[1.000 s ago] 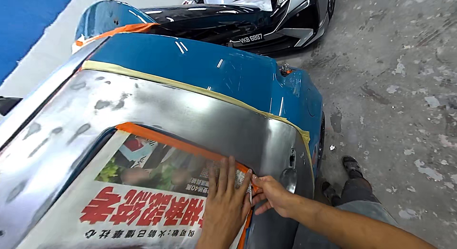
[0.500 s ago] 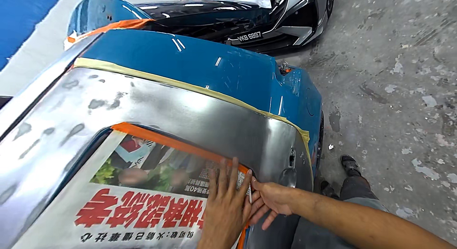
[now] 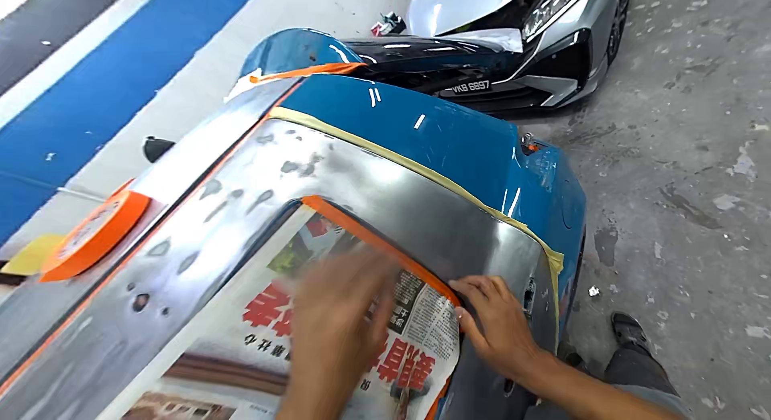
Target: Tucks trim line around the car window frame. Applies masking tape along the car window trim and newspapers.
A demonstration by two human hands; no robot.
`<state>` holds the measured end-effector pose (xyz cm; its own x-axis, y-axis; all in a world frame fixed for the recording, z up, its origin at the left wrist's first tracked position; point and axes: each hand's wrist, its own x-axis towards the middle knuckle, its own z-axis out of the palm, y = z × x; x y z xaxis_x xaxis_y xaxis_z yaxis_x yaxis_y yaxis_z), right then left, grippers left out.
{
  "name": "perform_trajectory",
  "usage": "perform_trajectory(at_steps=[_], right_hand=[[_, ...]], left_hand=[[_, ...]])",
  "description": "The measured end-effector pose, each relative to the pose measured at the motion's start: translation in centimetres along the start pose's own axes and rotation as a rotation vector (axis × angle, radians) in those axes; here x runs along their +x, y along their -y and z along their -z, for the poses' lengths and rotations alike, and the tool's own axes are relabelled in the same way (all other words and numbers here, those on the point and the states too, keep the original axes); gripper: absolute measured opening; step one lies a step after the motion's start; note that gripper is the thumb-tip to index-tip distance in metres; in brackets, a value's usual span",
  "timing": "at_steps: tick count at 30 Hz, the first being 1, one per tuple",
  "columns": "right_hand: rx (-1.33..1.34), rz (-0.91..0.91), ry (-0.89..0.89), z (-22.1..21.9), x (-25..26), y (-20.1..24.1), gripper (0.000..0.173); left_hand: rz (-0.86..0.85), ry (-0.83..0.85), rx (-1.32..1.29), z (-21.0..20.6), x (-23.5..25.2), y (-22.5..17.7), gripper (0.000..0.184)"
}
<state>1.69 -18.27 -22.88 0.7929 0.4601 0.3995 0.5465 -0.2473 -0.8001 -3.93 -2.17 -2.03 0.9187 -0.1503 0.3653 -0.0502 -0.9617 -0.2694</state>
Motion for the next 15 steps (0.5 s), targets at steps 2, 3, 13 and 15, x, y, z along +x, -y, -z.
perform_trajectory(at_steps=[2, 3, 13, 15], right_hand=[[-0.143, 0.202, -0.081, -1.5, 1.7, 0.3, 0.049], [-0.199, 0.258, -0.109, -2.2, 2.6, 0.3, 0.052], [-0.274, 0.536, -0.166, -1.1, 12.2, 2.4, 0.051], [-0.259, 0.576, -0.150, -0.8, 13.7, 2.8, 0.050]], left_hand=[[0.142, -0.109, 0.127, 2.2, 2.2, 2.1, 0.035], [0.201, -0.135, 0.159, 2.7, 3.1, 3.0, 0.039], [0.413, -0.269, 0.162, 1.3, 6.1, 4.7, 0.028], [0.455, -0.326, 0.136, 1.1, 6.0, 4.2, 0.025]])
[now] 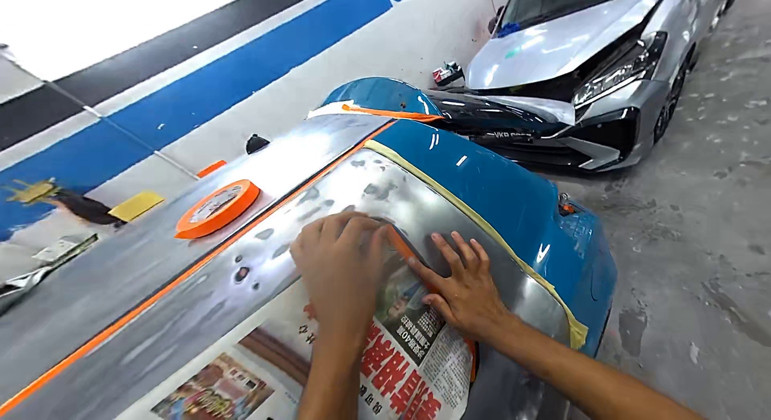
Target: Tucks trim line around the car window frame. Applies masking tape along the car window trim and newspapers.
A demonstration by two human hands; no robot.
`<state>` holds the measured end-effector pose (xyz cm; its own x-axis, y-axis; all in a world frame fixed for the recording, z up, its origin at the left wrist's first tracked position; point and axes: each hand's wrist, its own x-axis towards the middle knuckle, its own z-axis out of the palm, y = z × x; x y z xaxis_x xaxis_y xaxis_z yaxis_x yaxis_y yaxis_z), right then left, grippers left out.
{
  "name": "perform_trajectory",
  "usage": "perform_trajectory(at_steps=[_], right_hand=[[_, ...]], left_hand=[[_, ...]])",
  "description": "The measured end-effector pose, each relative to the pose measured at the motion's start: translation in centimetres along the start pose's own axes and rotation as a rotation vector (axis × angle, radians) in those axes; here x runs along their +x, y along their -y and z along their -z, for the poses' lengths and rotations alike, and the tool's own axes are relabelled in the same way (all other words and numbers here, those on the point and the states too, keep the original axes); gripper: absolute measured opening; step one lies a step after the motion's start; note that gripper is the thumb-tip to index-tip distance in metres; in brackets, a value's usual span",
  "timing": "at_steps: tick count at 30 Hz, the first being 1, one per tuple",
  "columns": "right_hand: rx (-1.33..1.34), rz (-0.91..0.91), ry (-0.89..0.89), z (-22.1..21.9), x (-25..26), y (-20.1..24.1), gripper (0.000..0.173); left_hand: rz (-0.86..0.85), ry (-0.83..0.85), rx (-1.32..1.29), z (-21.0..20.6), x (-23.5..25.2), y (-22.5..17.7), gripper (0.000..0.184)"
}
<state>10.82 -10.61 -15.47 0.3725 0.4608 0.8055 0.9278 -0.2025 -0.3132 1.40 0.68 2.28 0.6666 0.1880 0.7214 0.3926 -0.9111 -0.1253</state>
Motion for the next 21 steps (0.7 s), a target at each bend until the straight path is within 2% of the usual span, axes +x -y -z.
perform_trajectory(at_steps=[5, 9, 14, 21], right_hand=[[0.054, 0.051, 0.010, -0.2, 3.2, -1.2, 0.049], [0.093, 0.080, 0.043, 0.0, 5.4, -1.8, 0.049], [0.140, 0.154, 0.063, -0.2, 6.6, -3.2, 0.049], [0.265, 0.163, 0.079, -0.6, 8.0, -3.8, 0.046]], left_hand=[[0.081, -0.040, -0.029, 0.0, -0.9, -0.9, 0.023], [0.170, -0.050, 0.106, -0.5, -0.5, -1.8, 0.021], [0.367, -0.055, 0.298, -0.8, -0.2, -4.4, 0.018], [0.594, -0.070, 0.267, -1.1, 0.6, -4.6, 0.012]])
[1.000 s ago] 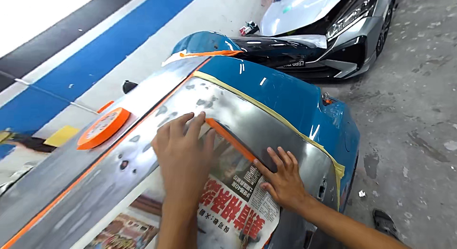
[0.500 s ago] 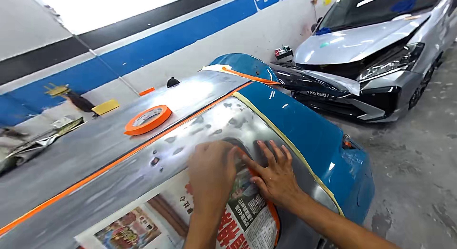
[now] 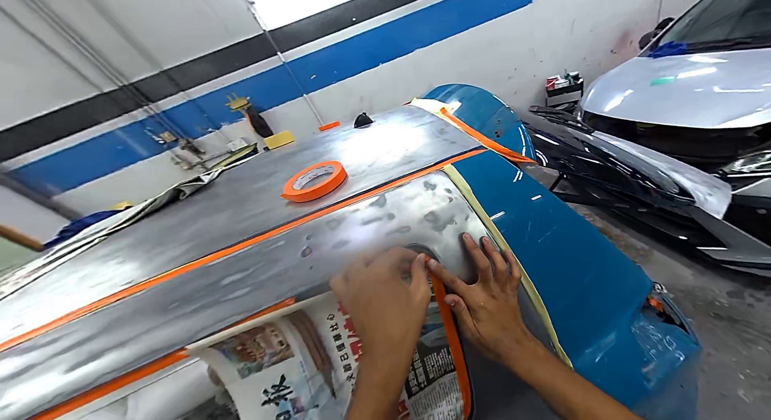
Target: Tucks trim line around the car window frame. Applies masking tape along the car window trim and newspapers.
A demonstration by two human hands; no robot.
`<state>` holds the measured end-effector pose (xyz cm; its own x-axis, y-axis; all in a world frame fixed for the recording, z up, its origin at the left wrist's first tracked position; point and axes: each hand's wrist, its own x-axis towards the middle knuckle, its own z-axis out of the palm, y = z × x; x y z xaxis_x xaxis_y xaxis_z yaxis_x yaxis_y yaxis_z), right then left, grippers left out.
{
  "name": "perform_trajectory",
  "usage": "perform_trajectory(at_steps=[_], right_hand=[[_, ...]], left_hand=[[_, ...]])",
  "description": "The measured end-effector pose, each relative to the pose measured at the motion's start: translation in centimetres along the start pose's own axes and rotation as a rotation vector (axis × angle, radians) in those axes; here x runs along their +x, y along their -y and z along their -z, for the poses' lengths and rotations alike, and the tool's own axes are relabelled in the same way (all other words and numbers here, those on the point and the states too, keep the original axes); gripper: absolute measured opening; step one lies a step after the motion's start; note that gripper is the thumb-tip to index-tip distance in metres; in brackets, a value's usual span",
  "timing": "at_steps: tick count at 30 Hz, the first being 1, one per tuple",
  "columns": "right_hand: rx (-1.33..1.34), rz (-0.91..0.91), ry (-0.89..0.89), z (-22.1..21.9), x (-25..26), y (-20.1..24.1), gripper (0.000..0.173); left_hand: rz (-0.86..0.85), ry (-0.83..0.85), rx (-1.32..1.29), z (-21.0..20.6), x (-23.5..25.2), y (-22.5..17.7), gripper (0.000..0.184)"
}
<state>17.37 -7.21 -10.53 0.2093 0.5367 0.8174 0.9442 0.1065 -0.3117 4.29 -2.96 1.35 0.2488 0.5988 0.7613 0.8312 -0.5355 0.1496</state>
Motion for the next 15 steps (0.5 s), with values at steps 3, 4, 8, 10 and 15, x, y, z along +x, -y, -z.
perform_trajectory(at_steps=[3, 4, 8, 10, 15], right_hand=[[0.013, 0.042, -0.027, 0.2, 1.3, -0.7, 0.044], [0.009, 0.073, -0.029, 0.3, 1.7, -1.0, 0.044], [0.012, 0.197, -0.024, 1.2, 3.7, -1.8, 0.045], [0.002, 0.270, -0.016, 1.6, 4.9, -2.0, 0.046], [0.034, 0.428, -0.025, 1.2, 6.7, -2.3, 0.052]], left_hand=[[0.091, 0.002, 0.009, 0.3, 0.2, -0.4, 0.013], [0.106, -0.014, 0.008, 0.6, 0.3, -0.3, 0.016], [0.007, -0.135, 0.022, 2.6, 0.0, 3.3, 0.033], [-0.053, -0.180, 0.090, 3.8, -0.9, 5.6, 0.040], [0.100, -0.383, 0.203, 6.4, -4.1, 11.5, 0.057]])
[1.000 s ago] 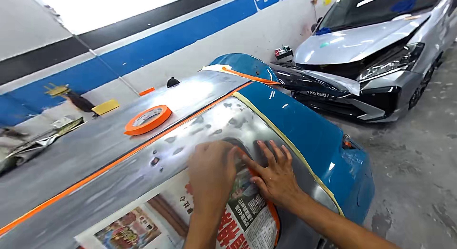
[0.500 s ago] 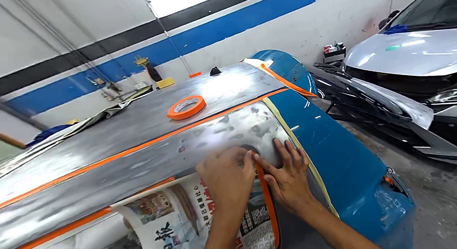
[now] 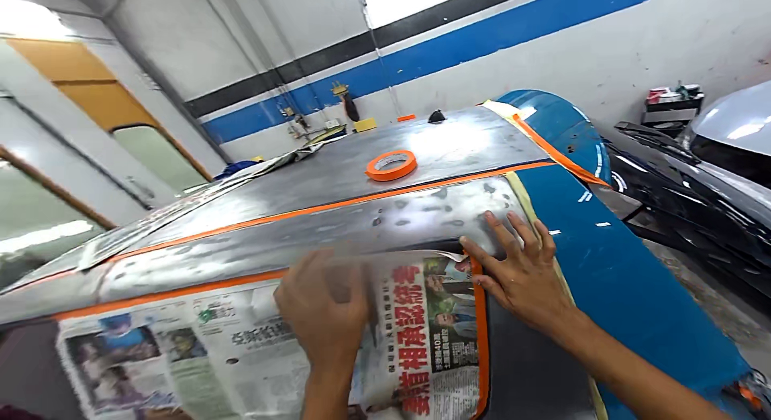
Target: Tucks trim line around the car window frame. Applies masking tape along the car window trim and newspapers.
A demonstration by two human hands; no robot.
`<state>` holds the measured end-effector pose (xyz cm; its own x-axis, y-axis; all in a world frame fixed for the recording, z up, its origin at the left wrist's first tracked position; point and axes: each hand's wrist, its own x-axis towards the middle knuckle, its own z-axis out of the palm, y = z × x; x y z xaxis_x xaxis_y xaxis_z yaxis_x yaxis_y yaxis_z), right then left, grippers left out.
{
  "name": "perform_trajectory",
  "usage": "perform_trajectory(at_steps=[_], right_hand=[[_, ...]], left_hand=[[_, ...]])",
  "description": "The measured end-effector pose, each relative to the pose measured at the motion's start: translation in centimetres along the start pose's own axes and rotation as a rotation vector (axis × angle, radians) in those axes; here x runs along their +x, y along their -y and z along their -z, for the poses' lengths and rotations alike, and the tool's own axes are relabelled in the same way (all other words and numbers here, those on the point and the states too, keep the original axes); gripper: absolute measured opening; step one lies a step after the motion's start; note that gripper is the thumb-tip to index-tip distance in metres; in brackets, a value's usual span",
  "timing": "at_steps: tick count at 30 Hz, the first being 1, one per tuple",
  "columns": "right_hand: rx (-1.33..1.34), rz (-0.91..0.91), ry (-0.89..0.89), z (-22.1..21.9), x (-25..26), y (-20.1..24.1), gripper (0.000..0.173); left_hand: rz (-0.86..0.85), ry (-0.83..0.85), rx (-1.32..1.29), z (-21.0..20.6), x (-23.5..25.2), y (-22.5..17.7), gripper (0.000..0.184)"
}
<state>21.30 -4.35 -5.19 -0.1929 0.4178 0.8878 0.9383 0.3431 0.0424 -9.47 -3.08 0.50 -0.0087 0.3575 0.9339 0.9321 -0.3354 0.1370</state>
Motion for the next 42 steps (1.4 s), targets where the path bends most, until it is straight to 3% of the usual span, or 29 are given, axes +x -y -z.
perform_trajectory(at_steps=[3, 5, 8, 13, 15, 19, 25, 28, 30, 32, 35, 42], right_hand=[[0.057, 0.051, -0.108, -0.8, 1.0, 1.1, 0.055], [0.101, 0.101, -0.127, -1.2, 2.3, 2.1, 0.050], [0.172, 0.195, -0.040, -1.5, 5.0, 3.5, 0.045], [0.230, 0.290, 0.074, -1.2, 8.6, 4.5, 0.032], [0.285, 0.324, 0.120, -1.2, 9.4, 4.1, 0.031], [0.353, 0.351, 0.184, -1.3, 9.9, 3.1, 0.032], [0.400, 0.329, 0.243, -0.9, 9.8, 3.1, 0.038], [0.448, 0.297, 0.305, -1.0, 10.3, 4.0, 0.029], [0.557, 0.247, 0.384, -0.9, 11.2, 4.1, 0.016], [0.649, 0.191, 0.492, -0.5, 12.0, 3.8, 0.010], [0.631, 0.190, 0.549, 0.0, 12.6, 3.9, 0.020], [0.338, 0.190, 0.320, -0.9, 11.3, 6.3, 0.033]], left_hand=[[0.292, 0.064, -0.140, 1.6, -0.5, 3.0, 0.072], [0.459, 0.200, -0.278, 2.0, -0.7, 4.0, 0.065], [0.536, 0.273, -0.348, 2.9, -0.2, 3.5, 0.043], [0.660, 0.175, -0.640, 4.4, 0.3, 4.5, 0.036], [0.629, 0.140, -0.656, 3.9, 0.0, 5.4, 0.037], [0.386, 0.198, -0.660, 2.3, -0.5, 6.7, 0.012], [0.365, 0.339, -0.911, 3.4, 0.1, 7.6, 0.032], [0.387, 0.355, -0.993, 3.1, 0.0, 7.9, 0.056], [0.375, 0.359, -0.899, 2.5, -0.1, 8.4, 0.060], [0.335, 0.350, -0.792, 1.8, -0.2, 8.8, 0.051], [0.296, 0.365, -0.645, 1.8, 0.2, 8.7, 0.032], [0.073, 0.300, -0.347, 0.7, 1.7, 9.2, 0.031]])
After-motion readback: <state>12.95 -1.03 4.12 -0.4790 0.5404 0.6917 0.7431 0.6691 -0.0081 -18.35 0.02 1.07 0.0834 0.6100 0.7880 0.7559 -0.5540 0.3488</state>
